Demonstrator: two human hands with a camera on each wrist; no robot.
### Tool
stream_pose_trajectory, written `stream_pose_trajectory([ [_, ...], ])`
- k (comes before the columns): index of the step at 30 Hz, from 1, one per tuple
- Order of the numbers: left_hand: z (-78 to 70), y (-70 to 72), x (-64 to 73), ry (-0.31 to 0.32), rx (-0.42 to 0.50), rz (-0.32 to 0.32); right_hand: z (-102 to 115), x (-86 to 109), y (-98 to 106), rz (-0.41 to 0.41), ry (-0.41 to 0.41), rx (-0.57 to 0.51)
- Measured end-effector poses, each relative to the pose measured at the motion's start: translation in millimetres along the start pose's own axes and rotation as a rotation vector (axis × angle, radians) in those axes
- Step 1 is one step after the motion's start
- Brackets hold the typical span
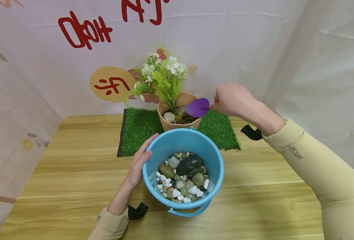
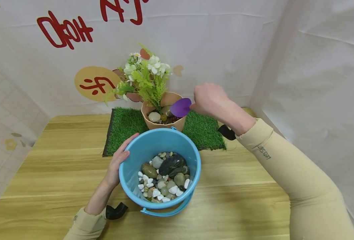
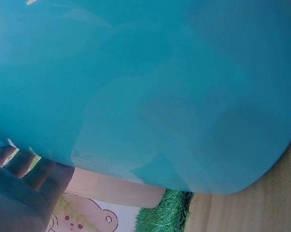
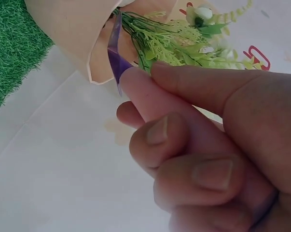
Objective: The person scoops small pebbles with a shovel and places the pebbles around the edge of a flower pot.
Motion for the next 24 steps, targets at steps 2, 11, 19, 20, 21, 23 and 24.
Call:
stream_pose_trajectory([
  [2, 0.1, 0.3, 0.1, 0.001, -0.006, -0.002, -1, 4.3, 1, -0.01, 0.001, -0.011],
  [11, -1.1, 0.4, -0.1, 0.0, -0.013, -0.005, -7, 23.9, 4, -0.041, 0.008, -0.06],
  [19, 0.8, -0.2, 0.8, 0.007, -0.012, -0.001, -10, 43.2, 5, -0.092, 0.03, -0.101],
  [20, 0.9, -0.3, 0.7, 0.005, -0.011, -0.001, -10, 45.6, 5, -0.102, 0.035, -0.104],
  [21, 0.9, -0.2, 0.5, 0.004, -0.009, -0.003, -10, 48.0, 5, -0.111, 0.038, -0.11],
  [23, 0.8, 0.0, -0.1, 0.002, -0.009, -0.007, -8, 53.5, 6, -0.124, 0.045, -0.117],
  [24, 0.7, 0.2, -0.4, 0.001, -0.01, -0.009, -7, 56.4, 6, -0.129, 0.048, -0.124],
])
Point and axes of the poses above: each hand's wrist, its own x-axis away from the middle knuckle, its own y-axis out of the back of the hand, z = x × y, the point moved 7 cm from there along -x, towards the middle knuckle, and after that the axes turned 7 degrees about x, right-handed, at the moved point
